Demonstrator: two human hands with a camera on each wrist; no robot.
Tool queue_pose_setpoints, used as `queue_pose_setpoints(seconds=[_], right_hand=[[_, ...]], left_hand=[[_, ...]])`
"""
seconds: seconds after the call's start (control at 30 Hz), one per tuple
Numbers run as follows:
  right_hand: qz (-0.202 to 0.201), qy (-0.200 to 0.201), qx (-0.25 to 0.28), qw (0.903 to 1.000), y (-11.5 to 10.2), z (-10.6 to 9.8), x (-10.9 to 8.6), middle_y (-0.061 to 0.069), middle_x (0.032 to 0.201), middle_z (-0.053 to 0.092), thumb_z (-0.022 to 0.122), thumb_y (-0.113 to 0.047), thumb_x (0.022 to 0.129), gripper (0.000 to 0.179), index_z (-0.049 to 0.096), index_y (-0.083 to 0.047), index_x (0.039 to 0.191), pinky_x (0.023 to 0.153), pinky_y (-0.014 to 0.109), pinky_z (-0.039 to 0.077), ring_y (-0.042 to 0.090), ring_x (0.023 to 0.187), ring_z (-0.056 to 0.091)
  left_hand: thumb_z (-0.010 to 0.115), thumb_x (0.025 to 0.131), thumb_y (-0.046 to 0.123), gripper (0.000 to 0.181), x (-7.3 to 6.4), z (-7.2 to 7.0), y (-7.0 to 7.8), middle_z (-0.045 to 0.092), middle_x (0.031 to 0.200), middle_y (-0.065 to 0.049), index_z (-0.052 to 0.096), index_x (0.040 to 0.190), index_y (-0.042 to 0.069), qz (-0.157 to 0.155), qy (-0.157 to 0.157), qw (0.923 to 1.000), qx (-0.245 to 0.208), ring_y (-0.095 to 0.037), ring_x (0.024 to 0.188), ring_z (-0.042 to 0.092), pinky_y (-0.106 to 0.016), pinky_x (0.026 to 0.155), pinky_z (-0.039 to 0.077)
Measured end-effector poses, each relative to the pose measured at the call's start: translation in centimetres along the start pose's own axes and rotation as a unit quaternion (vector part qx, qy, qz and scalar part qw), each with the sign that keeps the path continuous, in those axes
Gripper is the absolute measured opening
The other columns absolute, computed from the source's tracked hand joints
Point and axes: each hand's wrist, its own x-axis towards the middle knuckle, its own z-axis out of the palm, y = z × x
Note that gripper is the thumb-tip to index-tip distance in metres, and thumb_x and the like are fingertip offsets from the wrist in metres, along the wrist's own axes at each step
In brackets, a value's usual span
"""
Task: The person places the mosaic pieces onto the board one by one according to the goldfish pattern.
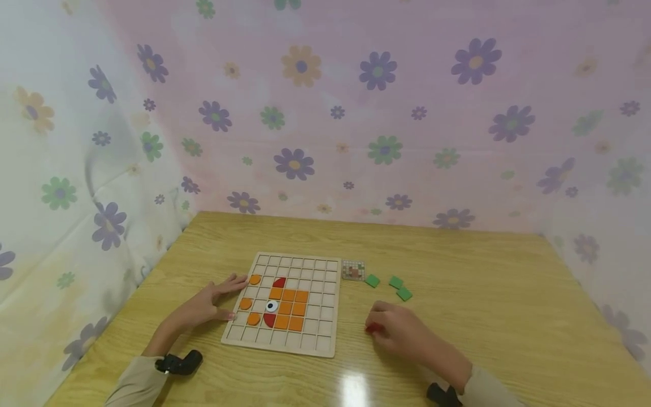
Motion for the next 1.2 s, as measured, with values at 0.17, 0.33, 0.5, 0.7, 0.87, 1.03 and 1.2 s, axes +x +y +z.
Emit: queue_pose_setpoints(seconds=[0.17,0.33,0.5,0.7,0.87,1.03,1.2], right_hand=[[-0.003,-0.013,0.006,0.9999,-0.4,0.4,1.0,-0.008,0.090,0.059,0.071,0.001,0.076,0.021,0.071,-0.017,0.087,0.061,0.021,0.051,0.005,0.078,0.059],[-0.007,-0.020,0.016,0.9997,-0.6,0.8,1.7,-0.007,0.091,0.059,0.070,0.002,0.077,0.022,0.071,-0.017,0.087,0.062,0.020,0.051,0.005,0.078,0.059],[-0.011,-0.021,0.009,0.9997,-0.8,1.4,2.5,-0.007,0.093,0.059,0.070,0.001,0.077,0.021,0.071,-0.017,0.088,0.063,0.020,0.051,0.006,0.079,0.058],[-0.029,-0.011,0.010,0.9995,-1.1,2.0,3.7,-0.007,0.093,0.060,0.070,0.002,0.075,0.021,0.071,-0.016,0.086,0.065,0.020,0.051,0.006,0.080,0.058],[-0.042,-0.007,0.023,0.9988,-1.6,2.6,4.7,-0.007,0.091,0.059,0.069,0.001,0.077,0.019,0.071,-0.015,0.086,0.065,0.018,0.050,0.005,0.079,0.058],[-0.061,-0.005,0.027,0.9977,-2.2,3.3,5.8,-0.006,0.091,0.060,0.071,-0.003,0.079,0.015,0.071,-0.016,0.085,0.066,0.016,0.050,0.005,0.080,0.058],[-0.069,-0.017,0.029,0.9971,-2.6,3.9,6.6,-0.005,0.091,0.061,0.071,-0.004,0.080,0.012,0.072,-0.014,0.086,0.067,0.016,0.050,0.006,0.080,0.059]], left_hand=[[0.076,0.079,0.017,0.076,0.1,-0.1,0.3,0.027,0.152,-0.011,0.039,0.145,0.009,-0.001,-0.004,1.0000,0.001,-0.034,0.143,0.008,-0.061,0.105,-0.016],[0.076,0.079,0.016,0.076,0.3,-0.1,0.7,0.027,0.153,-0.010,0.039,0.145,0.009,-0.004,-0.008,0.9999,-0.005,-0.034,0.143,0.007,-0.060,0.105,-0.017],[0.075,0.079,0.017,0.077,0.2,-0.2,0.7,0.027,0.153,-0.010,0.038,0.146,0.008,-0.001,-0.012,0.9999,-0.002,-0.034,0.143,0.007,-0.061,0.105,-0.017],[0.076,0.079,0.017,0.077,0.1,-0.2,0.6,0.026,0.153,-0.011,0.038,0.146,0.009,-0.001,-0.009,1.0000,0.001,-0.034,0.143,0.008,-0.061,0.106,-0.016],[0.076,0.079,0.018,0.077,0.1,-0.2,0.4,0.026,0.153,-0.010,0.038,0.146,0.009,-0.001,-0.008,1.0000,-0.001,-0.034,0.143,0.007,-0.061,0.105,-0.017],[0.076,0.079,0.020,0.077,0.1,-0.2,0.1,0.026,0.153,-0.010,0.038,0.146,0.010,0.002,-0.006,1.0000,0.001,-0.034,0.143,0.007,-0.061,0.105,-0.017],[0.076,0.079,0.020,0.077,0.1,-0.2,0.1,0.026,0.153,-0.009,0.039,0.145,0.010,-0.002,-0.006,1.0000,-0.001,-0.033,0.143,0.007,-0.060,0.105,-0.018]])
